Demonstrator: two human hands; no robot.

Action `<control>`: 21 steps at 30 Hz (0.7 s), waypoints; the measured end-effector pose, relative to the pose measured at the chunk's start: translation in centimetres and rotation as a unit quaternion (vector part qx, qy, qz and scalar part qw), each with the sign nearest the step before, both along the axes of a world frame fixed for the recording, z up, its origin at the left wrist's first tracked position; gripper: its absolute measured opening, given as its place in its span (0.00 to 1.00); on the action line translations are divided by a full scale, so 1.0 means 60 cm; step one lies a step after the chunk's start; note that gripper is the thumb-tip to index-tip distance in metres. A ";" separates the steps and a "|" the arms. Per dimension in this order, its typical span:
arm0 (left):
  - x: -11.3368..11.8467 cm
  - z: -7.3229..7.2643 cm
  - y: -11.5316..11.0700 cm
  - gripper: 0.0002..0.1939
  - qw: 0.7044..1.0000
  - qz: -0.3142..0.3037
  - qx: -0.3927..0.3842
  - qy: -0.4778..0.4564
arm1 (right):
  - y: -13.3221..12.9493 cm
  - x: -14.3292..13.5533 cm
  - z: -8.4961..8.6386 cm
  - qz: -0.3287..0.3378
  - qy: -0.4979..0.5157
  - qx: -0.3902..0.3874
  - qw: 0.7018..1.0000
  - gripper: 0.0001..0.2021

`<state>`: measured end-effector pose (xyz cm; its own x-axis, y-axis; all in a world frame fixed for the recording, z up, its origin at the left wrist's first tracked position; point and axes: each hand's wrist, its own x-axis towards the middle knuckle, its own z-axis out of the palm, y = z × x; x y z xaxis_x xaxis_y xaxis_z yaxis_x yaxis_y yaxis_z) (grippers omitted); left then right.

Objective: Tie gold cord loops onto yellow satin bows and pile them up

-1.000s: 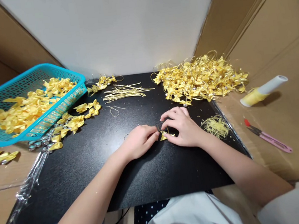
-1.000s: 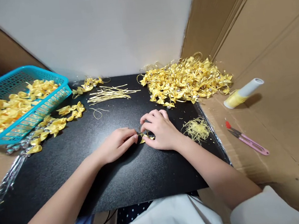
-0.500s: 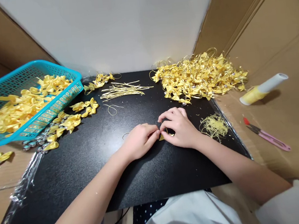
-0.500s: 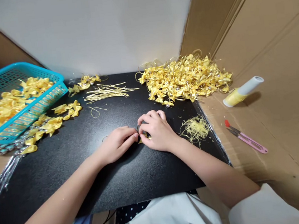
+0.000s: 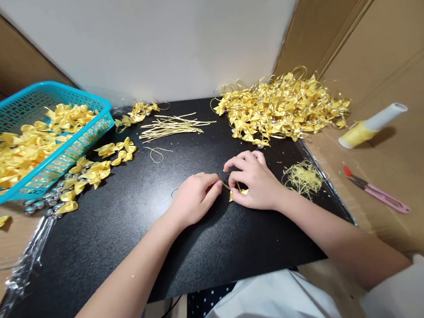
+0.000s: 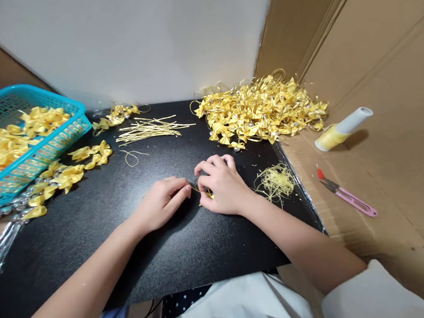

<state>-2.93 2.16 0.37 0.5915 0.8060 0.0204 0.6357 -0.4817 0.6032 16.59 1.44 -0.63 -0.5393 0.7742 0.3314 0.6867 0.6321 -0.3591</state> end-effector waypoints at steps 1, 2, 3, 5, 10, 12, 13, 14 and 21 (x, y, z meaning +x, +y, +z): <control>0.000 0.000 0.000 0.16 1.000 -0.002 0.001 -0.001 | 0.000 0.000 0.001 0.001 -0.002 0.000 1.000 0.04; -0.001 0.000 0.000 0.16 1.000 -0.003 0.002 -0.004 | -0.001 0.001 0.002 0.001 -0.003 0.002 1.000 0.04; -0.001 0.000 0.000 0.16 1.000 -0.004 0.002 -0.008 | -0.002 0.001 0.003 0.003 -0.006 0.003 1.000 0.03; -0.002 0.000 0.000 0.16 1.000 -0.003 -0.001 -0.018 | -0.004 0.002 0.007 0.008 -0.013 0.004 1.000 0.02; -0.002 0.000 -0.001 0.15 0.999 -0.011 -0.012 -0.036 | -0.011 0.003 0.020 0.012 -0.032 -0.008 0.999 0.06; -0.001 -0.001 -0.001 0.15 0.999 -0.012 -0.013 -0.042 | -0.012 0.001 0.020 0.009 -0.035 -0.010 0.999 0.06; -0.001 -0.001 -0.001 0.15 0.999 -0.012 -0.014 -0.046 | -0.012 0.000 0.018 0.007 -0.033 -0.009 0.999 0.06; -0.001 -0.001 -0.001 0.16 0.999 -0.013 -0.015 -0.050 | -0.011 0.000 0.016 0.006 -0.031 -0.006 0.999 0.05; 0.001 0.003 -0.004 0.16 0.997 -0.014 -0.017 -0.067 | -0.008 -0.004 0.008 0.003 -0.023 0.006 1.000 0.05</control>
<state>-2.88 1.92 0.57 0.6080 0.7904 0.0749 0.5340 -0.4769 0.6982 16.37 0.96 -0.16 -0.5585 0.7676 0.3145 0.6991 0.6396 -0.3197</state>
